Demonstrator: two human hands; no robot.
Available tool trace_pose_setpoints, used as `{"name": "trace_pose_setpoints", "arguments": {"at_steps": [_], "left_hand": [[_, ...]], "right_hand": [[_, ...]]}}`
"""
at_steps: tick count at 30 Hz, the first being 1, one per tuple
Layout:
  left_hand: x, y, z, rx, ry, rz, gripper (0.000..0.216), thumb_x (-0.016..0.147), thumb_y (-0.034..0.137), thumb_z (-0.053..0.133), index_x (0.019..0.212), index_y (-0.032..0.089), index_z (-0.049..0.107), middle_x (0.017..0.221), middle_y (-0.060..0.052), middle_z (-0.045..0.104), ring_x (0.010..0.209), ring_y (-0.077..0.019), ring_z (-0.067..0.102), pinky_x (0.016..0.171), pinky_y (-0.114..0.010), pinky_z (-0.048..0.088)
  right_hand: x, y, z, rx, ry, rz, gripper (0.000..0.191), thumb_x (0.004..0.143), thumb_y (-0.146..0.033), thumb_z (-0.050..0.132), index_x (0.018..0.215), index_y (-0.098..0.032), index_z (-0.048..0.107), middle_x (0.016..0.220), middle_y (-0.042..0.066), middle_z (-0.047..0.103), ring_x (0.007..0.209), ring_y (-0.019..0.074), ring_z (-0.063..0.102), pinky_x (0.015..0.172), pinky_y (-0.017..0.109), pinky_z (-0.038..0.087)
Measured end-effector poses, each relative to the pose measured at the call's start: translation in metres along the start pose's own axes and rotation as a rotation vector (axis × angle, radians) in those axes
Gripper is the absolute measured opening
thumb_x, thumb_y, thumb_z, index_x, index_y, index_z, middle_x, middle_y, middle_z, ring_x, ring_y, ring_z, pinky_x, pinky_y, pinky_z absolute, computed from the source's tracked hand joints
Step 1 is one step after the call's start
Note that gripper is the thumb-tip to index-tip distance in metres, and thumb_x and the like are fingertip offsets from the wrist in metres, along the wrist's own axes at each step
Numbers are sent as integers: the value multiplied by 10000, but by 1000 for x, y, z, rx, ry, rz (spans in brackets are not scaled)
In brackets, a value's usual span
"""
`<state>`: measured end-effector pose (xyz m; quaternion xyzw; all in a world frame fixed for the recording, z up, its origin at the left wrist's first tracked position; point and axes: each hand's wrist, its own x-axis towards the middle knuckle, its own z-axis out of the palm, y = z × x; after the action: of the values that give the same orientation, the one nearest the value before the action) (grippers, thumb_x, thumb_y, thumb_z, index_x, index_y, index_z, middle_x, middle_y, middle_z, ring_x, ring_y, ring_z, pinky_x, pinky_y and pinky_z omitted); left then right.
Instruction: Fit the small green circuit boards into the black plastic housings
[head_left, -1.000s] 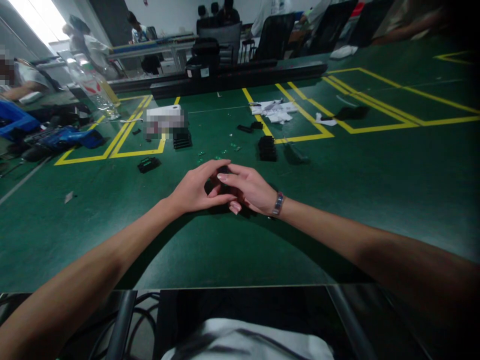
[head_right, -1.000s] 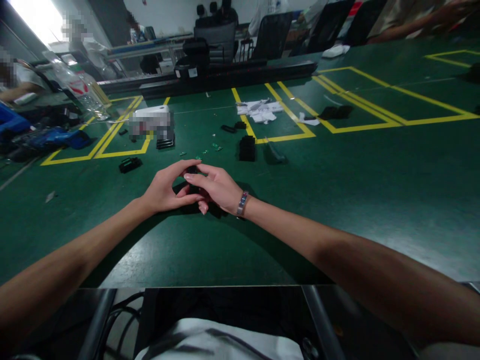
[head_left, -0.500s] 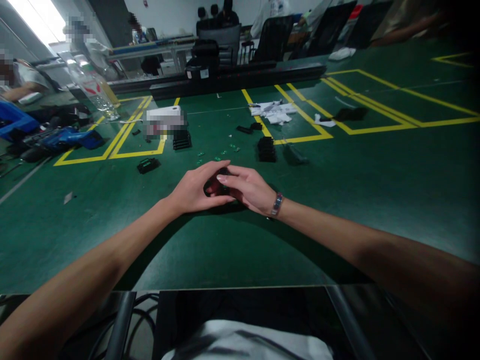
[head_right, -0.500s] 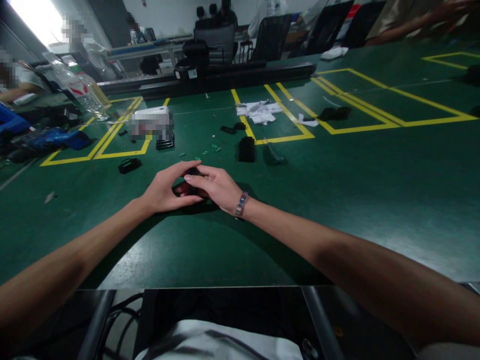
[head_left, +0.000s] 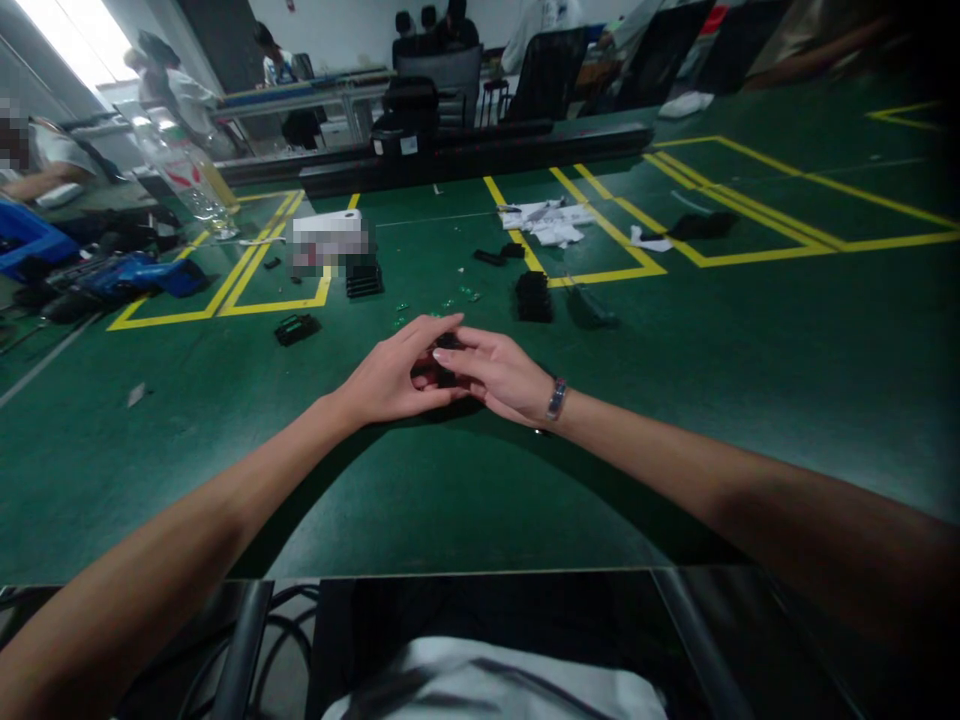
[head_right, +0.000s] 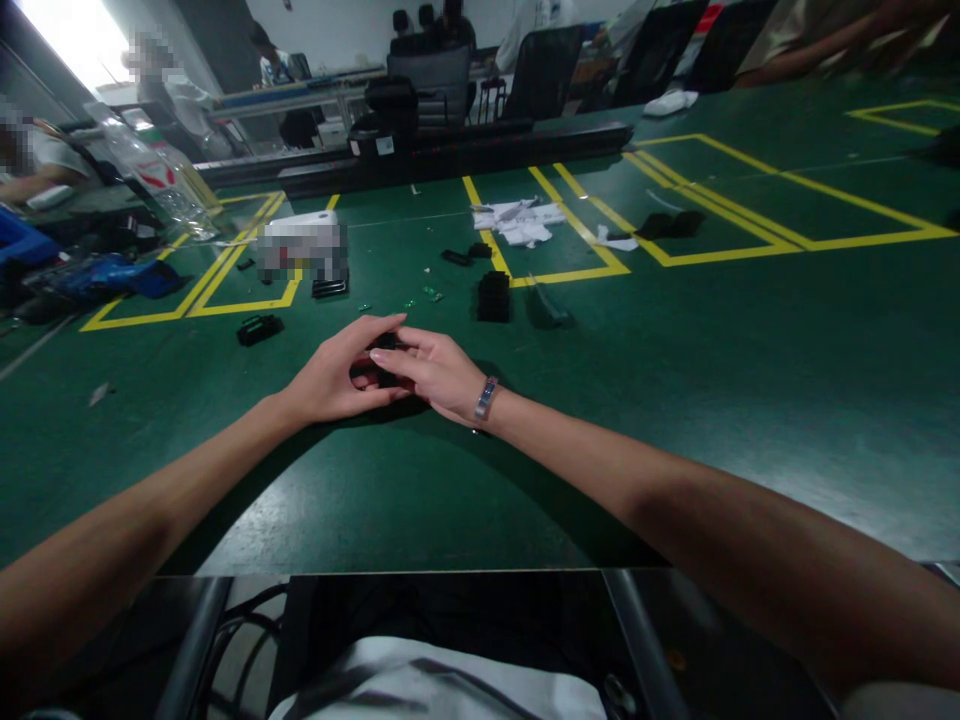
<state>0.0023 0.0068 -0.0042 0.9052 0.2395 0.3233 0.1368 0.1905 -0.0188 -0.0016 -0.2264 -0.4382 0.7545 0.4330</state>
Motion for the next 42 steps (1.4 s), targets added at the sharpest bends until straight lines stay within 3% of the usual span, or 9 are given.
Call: {"name": "trace_pose_setpoints", "arguments": {"at_steps": [5,25,42], "left_hand": [[-1,-2,1,25,11,-1,780,829,451,770,1480,177,439,1306,-146,616,1146,-246,627,976,-385,531],[0,-1,1,-2,-16,-47,772,828,458,775,1467,171,451,1340,-155,612,1186,-271,626,1004,-409,524],[1,6,1,5,-5,-137,701,841,486,757,1429,203,501,1306,-122,634,1152,-253,639,998,-392,518]], "right_hand": [[1,0,0,-4,17,21,183,866,-156,727,1047,-162,702,996,60,761,895,162,740,830,317,616],[2,1,-1,6,64,46,97,881,-137,697,975,-149,676,907,63,754,760,139,726,661,238,602],[6,4,-7,-5,73,35,104,878,-147,713,965,-137,656,1003,93,759,831,157,738,779,283,606]]}}
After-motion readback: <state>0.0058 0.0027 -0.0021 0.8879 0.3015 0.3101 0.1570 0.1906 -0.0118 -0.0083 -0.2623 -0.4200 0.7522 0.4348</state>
